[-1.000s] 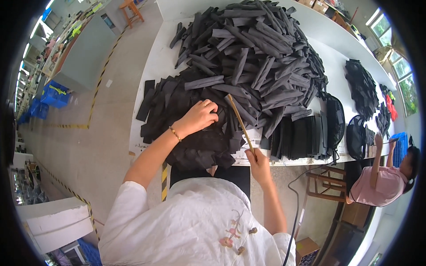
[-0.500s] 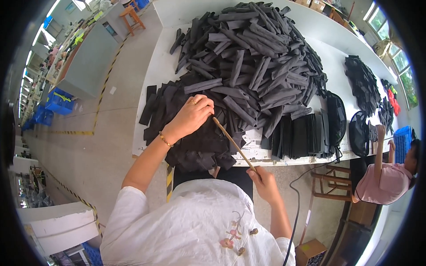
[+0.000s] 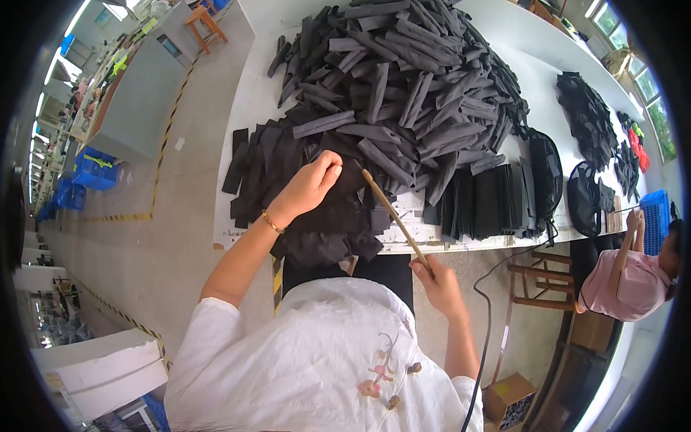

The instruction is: Inserting wooden rods into fabric sleeves as part of an assembly process.

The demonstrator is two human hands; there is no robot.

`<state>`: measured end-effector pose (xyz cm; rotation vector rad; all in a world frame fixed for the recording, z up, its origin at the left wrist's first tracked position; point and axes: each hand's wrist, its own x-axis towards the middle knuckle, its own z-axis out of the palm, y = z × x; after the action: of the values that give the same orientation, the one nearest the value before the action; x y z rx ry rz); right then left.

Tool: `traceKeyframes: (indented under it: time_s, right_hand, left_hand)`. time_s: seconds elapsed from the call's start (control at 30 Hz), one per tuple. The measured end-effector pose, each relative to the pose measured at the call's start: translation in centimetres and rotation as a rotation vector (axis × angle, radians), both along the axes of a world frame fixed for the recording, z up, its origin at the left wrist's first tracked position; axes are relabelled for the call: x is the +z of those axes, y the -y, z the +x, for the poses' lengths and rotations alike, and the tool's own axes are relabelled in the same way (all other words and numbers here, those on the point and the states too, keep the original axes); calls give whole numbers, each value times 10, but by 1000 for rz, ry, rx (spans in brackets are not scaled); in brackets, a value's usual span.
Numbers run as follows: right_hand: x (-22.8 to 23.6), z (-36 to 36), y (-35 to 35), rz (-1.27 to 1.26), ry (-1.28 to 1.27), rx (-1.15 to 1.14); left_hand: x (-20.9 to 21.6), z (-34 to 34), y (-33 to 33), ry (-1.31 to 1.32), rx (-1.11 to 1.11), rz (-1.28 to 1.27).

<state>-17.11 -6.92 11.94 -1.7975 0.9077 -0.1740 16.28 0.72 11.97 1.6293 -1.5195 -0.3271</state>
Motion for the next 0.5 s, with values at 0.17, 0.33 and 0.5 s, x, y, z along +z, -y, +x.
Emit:
traceKeyframes:
  time_s: [0.17,0.33,0.5]
  right_hand:
    - [-1,-3,3,0,3,3]
    - [4,-5,4,20,7,1]
    - [13,-4,7,14,-36,68]
  left_hand:
    - [-12,4,-1,-265,55,10]
    - [-2,18,-12,-510,66,169]
    - [2,29,-19,-602,17,225]
